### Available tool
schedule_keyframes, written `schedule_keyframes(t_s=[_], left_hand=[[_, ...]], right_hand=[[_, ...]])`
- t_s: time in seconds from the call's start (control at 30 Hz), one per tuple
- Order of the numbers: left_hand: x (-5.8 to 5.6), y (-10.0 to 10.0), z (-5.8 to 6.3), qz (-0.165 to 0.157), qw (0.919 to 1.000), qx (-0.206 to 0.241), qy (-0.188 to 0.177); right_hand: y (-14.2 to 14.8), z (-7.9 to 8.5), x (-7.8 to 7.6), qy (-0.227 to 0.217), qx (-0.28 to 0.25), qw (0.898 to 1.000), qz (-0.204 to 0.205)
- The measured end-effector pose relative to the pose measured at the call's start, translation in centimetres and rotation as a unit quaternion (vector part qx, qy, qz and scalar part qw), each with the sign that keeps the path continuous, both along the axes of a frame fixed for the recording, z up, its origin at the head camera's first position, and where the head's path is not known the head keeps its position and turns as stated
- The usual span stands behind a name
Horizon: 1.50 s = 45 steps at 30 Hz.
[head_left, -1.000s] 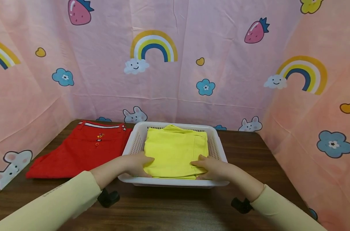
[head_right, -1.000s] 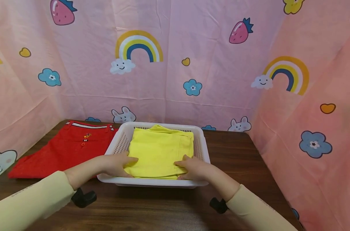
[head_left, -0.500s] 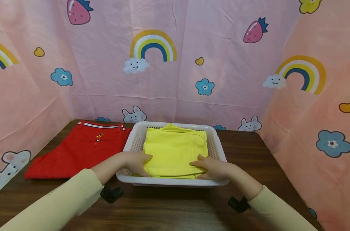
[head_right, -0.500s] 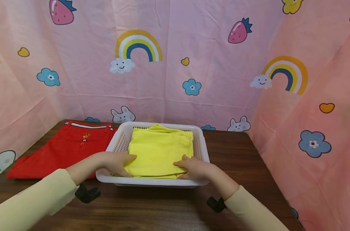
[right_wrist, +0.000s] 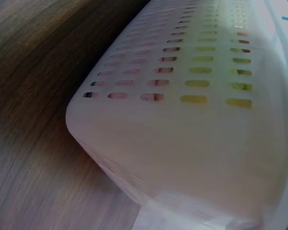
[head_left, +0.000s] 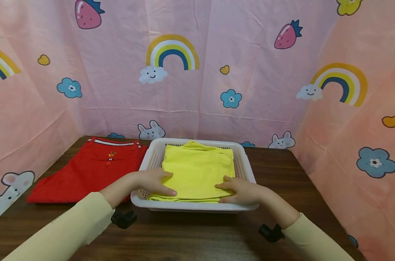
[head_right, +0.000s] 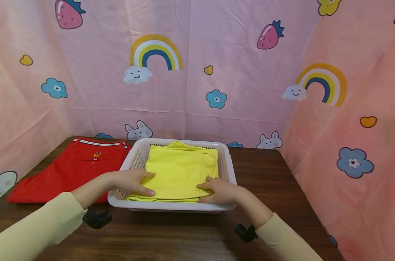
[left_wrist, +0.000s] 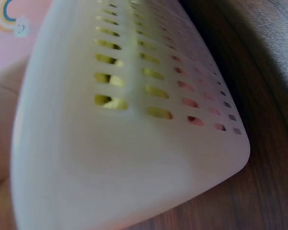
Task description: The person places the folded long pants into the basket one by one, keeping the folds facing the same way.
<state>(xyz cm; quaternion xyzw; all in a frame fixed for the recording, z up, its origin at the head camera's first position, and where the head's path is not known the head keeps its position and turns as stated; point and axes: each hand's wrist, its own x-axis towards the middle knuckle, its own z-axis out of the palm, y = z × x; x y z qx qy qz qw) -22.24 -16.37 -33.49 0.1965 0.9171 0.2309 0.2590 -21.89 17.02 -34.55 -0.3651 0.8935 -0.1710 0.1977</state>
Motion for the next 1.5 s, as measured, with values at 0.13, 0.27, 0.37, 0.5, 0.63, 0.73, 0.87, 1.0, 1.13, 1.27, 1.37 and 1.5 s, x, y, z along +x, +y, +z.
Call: schedule_keyframes(t_s=[0.13, 0.27, 0.37, 0.5, 0.63, 0.73, 0.87, 1.0, 1.13, 1.27, 1.37, 1.5], left_hand=[[0.2, 0.1, 0.0, 0.006, 1.0, -0.002, 0.006], [0.4, 0.3, 0.0, 0.018, 0.9997, -0.011, 0.013], [0.8, 0.4, 0.0, 0.021, 0.9996, -0.017, 0.013], [1.4, 0.5, 0.2, 0.02, 0.9996, -0.02, 0.004], [1.9, 0.4, 0.8, 0.024, 0.9994, -0.025, 0.003], [2.2, 0.3, 1.2, 0.015, 0.9994, -0.029, 0.011], [2.4, 0.4, 1.2, -0.014, 0.9985, -0.044, 0.03], [2.5, 0.8, 0.8, -0.022, 0.9961, -0.071, 0.047], [2.5, 1.4, 0.4, -0.013, 0.9921, -0.111, 0.056], [2.4, 1.8, 0.1, -0.003, 0.9891, -0.14, 0.045], [2.2, 1.9, -0.1, -0.006, 0.9883, -0.148, 0.037], [2.1, 1.9, -0.2, -0.008, 0.9897, -0.136, 0.045]], right_hand=[[0.1, -0.2, -0.1, 0.006, -0.009, 1.0, 0.002], [0.0, -0.2, 0.0, 0.009, -0.014, 1.0, 0.0], [0.0, -0.2, 0.2, 0.012, -0.011, 1.0, -0.003], [-0.1, 0.2, 0.4, 0.014, -0.006, 1.0, 0.002], [-0.1, 0.9, 0.9, 0.006, -0.013, 1.0, 0.0], [-0.1, 1.4, 1.2, -0.001, -0.022, 1.0, -0.004], [-0.1, 1.8, 1.7, -0.006, -0.017, 1.0, -0.009], [0.1, 1.9, 2.0, -0.015, -0.006, 1.0, -0.014], [0.1, 1.7, 2.1, -0.023, -0.011, 1.0, -0.01], [0.2, 1.5, 2.2, -0.025, -0.012, 1.0, -0.014], [0.3, 1.3, 2.3, -0.021, -0.016, 1.0, -0.015], [0.5, 1.1, 2.3, -0.017, -0.021, 0.999, -0.022]])
